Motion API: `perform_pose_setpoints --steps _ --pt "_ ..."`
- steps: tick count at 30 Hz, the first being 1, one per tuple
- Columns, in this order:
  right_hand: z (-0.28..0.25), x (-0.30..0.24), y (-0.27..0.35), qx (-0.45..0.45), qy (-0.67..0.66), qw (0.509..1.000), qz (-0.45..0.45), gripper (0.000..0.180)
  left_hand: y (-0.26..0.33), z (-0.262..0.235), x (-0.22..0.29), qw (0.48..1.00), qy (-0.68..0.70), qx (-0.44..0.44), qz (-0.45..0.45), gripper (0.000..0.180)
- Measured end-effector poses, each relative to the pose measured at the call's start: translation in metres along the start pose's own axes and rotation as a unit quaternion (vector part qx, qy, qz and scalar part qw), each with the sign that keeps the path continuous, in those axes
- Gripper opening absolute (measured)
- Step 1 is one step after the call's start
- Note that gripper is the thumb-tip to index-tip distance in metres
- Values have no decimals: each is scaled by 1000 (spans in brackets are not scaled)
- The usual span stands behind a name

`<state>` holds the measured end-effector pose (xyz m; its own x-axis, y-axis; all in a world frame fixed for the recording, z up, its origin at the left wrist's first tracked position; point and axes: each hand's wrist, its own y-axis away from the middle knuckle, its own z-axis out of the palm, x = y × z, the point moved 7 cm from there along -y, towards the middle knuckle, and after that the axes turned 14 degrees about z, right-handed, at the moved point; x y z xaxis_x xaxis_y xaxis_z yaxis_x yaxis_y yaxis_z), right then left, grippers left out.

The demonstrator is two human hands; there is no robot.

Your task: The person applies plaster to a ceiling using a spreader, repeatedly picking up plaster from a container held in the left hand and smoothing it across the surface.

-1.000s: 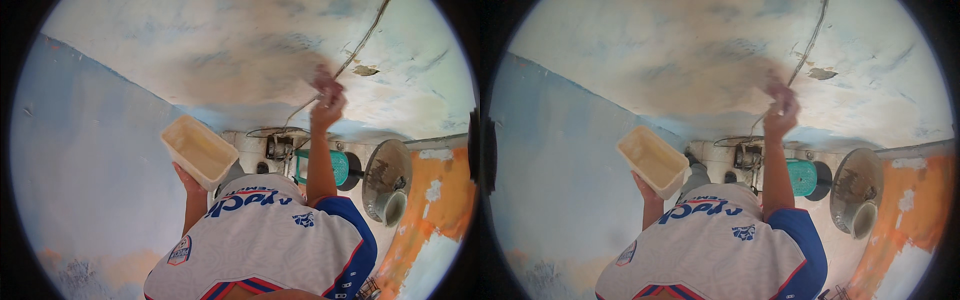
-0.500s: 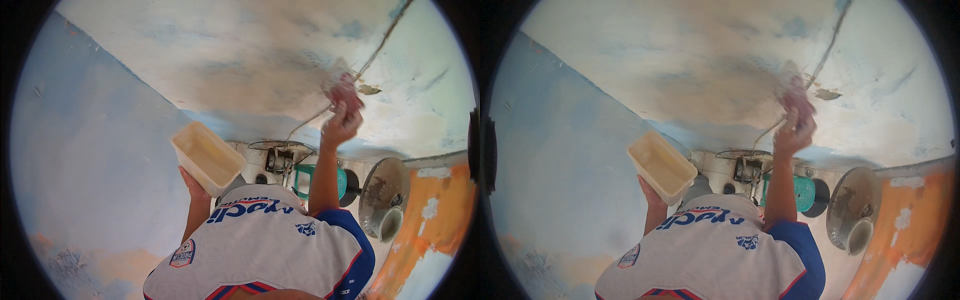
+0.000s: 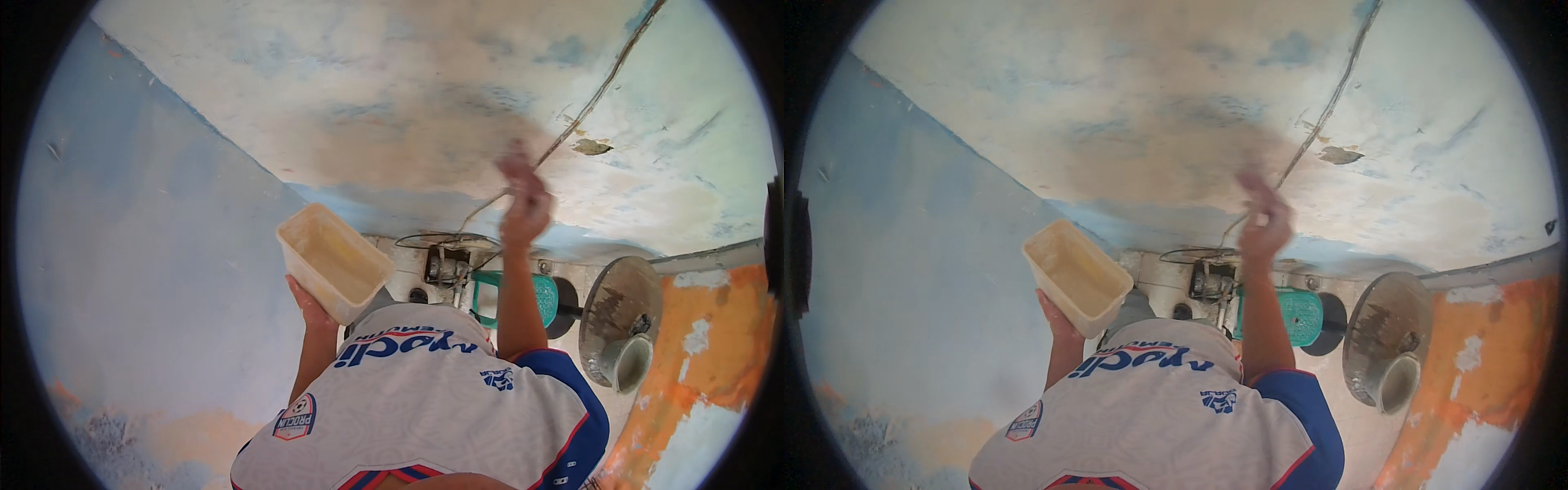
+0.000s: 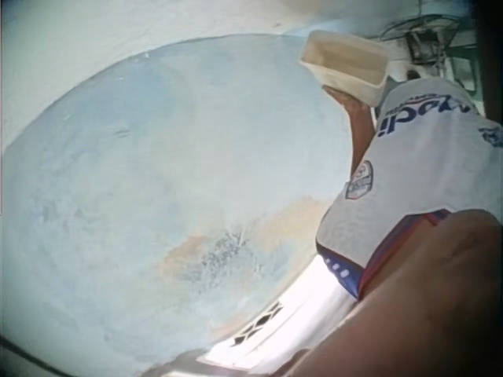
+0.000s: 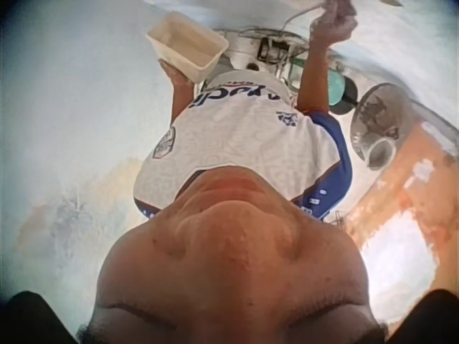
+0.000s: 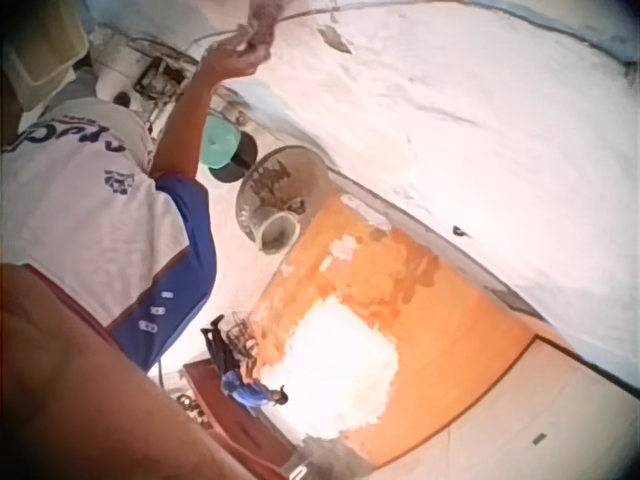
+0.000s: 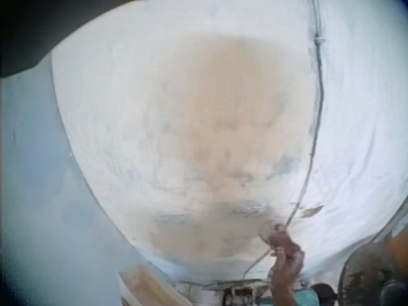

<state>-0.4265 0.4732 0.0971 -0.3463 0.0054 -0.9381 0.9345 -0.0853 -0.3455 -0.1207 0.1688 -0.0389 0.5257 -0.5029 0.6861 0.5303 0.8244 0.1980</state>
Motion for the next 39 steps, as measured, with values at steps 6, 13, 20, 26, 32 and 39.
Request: perform_pose_setpoints --steps 6,13,20,26,32,39 --pt "86 24 4 -41 182 979 -84 8 -2 18 -3 999 13 -41 -21 73" --pt "28 -22 7 9 -27 999 42 8 3 -1 5 1000 13 -12 16 72" --pt "43 51 -3 78 8 996 39 14 5 5 8 1000 -4 -1 19 72" --pt "31 -11 12 43 -105 994 -1 10 -2 -1 6 1000 9 -17 23 72" --pt "51 44 -4 80 126 988 -29 14 3 9 5 1000 -12 -9 9 72" --pt "3 -38 0 53 -42 998 -2 14 -1 -8 -4 1000 5 21 -17 73"
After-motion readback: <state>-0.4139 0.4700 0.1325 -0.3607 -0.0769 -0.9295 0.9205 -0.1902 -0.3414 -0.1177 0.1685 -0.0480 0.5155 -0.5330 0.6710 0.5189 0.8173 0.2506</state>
